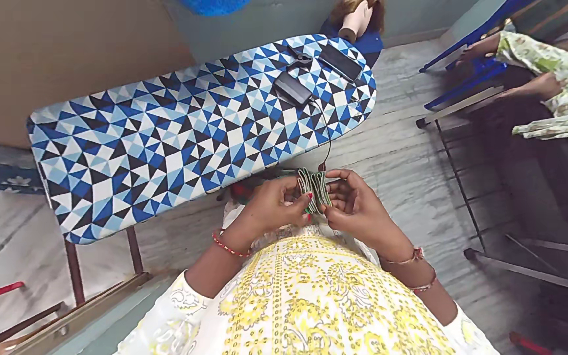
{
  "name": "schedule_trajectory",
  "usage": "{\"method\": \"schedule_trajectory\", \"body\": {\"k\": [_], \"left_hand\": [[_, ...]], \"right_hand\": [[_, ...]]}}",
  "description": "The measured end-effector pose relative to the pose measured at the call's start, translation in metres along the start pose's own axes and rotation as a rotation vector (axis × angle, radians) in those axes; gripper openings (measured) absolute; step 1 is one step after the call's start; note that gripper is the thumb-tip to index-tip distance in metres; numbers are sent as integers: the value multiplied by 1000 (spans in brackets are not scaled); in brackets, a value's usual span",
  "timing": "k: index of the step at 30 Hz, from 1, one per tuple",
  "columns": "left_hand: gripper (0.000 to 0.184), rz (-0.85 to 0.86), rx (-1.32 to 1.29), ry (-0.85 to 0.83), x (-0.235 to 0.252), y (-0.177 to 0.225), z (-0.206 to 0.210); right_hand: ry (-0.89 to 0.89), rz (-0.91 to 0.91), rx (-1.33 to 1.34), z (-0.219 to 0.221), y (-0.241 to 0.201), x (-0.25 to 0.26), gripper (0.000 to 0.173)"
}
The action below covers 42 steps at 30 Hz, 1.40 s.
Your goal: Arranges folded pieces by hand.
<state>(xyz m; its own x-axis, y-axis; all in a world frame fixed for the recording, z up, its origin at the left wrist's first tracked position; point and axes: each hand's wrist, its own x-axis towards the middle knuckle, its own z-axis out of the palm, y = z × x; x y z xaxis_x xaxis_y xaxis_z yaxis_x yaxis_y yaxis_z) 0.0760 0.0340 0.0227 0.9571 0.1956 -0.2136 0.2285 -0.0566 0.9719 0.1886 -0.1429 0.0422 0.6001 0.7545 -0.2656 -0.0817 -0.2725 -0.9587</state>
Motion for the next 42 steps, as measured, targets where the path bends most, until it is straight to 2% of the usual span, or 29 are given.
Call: {"method": "schedule_trajectory", "body": {"k": [10, 20, 24, 34, 38, 42], "left_hand": [[15, -14, 30, 35, 3, 3, -4], [12, 20, -59, -64, 5, 3, -9], [13, 18, -3, -55, 7, 5, -8], [13, 52, 45, -80, 10, 5, -8], [13, 67, 32, -91, 9, 4, -9], [14, 52, 30, -107, 9, 6, -9]], "right_hand": [[2, -28, 3, 6, 2, 0, 55], [-41, -28, 15, 4, 0, 1, 54], [-49, -40, 9, 3, -1, 1, 50], [-94, -93, -33, 0, 0, 0, 58], [-153, 18, 82, -7, -8, -2, 46], [-150, 28, 80, -9, -10, -1, 44]]}}
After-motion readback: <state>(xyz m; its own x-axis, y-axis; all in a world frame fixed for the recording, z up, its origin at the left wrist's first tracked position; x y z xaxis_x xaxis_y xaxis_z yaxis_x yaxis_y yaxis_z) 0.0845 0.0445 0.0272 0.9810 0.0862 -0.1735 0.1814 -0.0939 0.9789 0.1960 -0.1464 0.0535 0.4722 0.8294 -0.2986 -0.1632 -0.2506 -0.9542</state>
